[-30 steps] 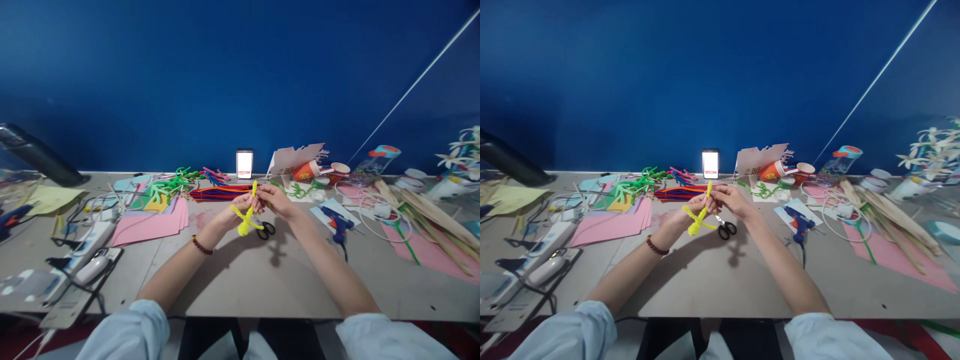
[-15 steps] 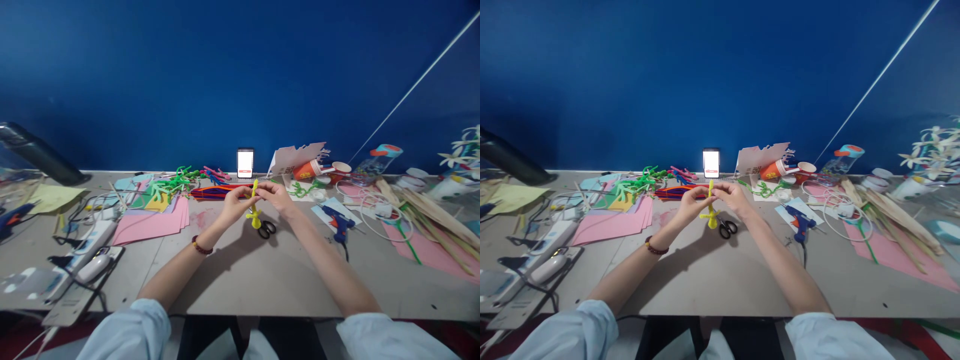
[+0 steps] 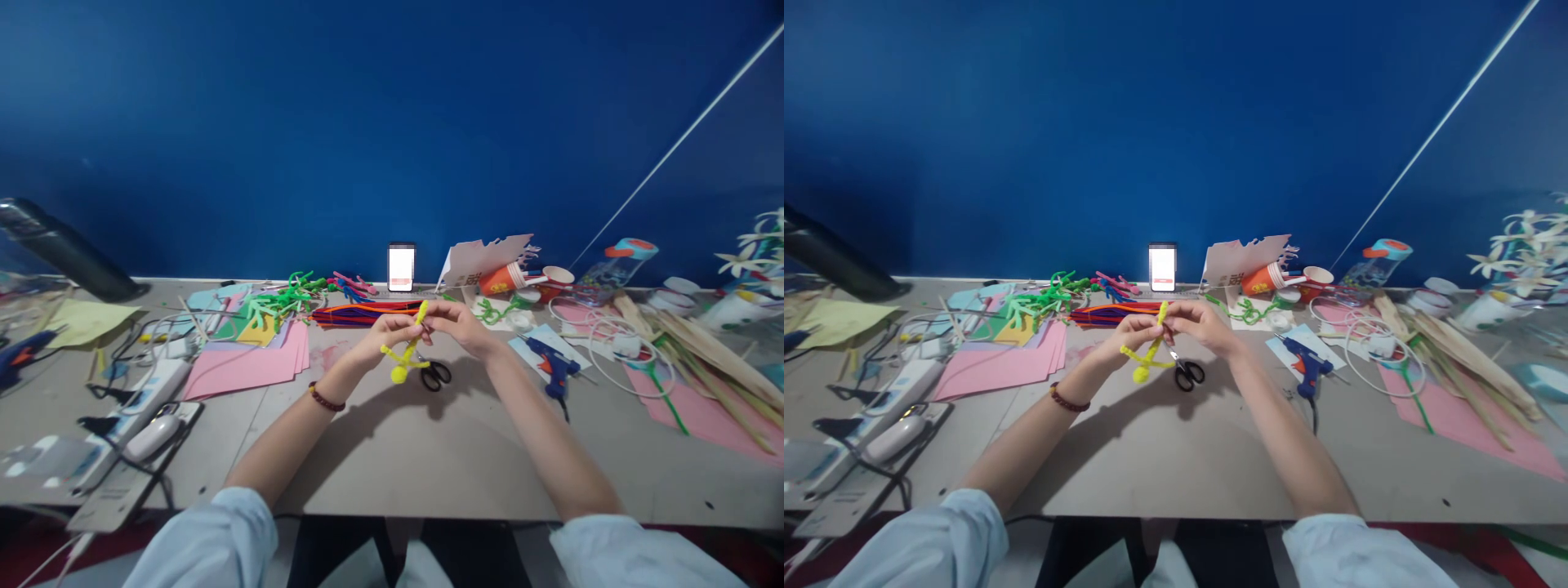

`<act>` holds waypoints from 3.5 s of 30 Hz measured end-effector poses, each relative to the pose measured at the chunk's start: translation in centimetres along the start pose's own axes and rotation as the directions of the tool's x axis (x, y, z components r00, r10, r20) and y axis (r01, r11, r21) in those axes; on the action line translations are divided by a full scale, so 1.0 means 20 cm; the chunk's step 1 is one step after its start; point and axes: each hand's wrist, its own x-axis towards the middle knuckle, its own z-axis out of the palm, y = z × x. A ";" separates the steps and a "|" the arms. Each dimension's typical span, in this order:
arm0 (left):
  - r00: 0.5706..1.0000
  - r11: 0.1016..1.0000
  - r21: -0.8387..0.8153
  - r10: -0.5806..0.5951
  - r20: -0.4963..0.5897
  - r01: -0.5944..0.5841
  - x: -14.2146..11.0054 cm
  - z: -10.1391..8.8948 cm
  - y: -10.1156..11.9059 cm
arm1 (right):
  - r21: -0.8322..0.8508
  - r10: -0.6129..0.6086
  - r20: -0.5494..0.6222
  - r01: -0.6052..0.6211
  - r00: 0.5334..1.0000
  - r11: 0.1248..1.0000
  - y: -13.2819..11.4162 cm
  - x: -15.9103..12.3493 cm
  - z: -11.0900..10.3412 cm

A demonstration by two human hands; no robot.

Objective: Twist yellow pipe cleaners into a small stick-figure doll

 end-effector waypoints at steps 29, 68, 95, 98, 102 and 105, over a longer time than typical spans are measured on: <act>0.938 0.982 0.175 0.121 -0.324 -0.066 0.03 0.01 0.00 | -0.203 -0.099 -0.424 0.012 0.900 0.979 0.04 0.03 0.07; 0.995 0.998 -0.047 -0.034 -0.093 0.029 0.00 0.03 0.01 | 0.003 0.079 -0.163 -0.080 0.983 0.997 0.01 0.01 0.00; 0.995 0.998 0.053 0.040 -0.091 -0.035 0.01 0.07 -0.01 | -0.068 0.116 -0.150 -0.127 0.982 0.990 -0.04 0.01 -0.04; 1.000 0.997 -0.078 -0.027 -0.002 0.027 0.00 0.08 0.01 | -0.005 0.151 -0.059 -0.151 0.987 0.988 -0.07 -0.01 -0.05; 0.998 0.985 -0.166 -0.041 0.054 0.049 -0.01 0.08 0.02 | 0.103 0.163 0.037 -0.166 0.986 0.981 -0.05 -0.01 -0.04; 0.995 0.974 -0.219 -0.037 0.091 0.056 -0.01 0.08 0.01 | 0.156 0.163 0.082 -0.174 0.983 0.972 -0.03 0.00 -0.03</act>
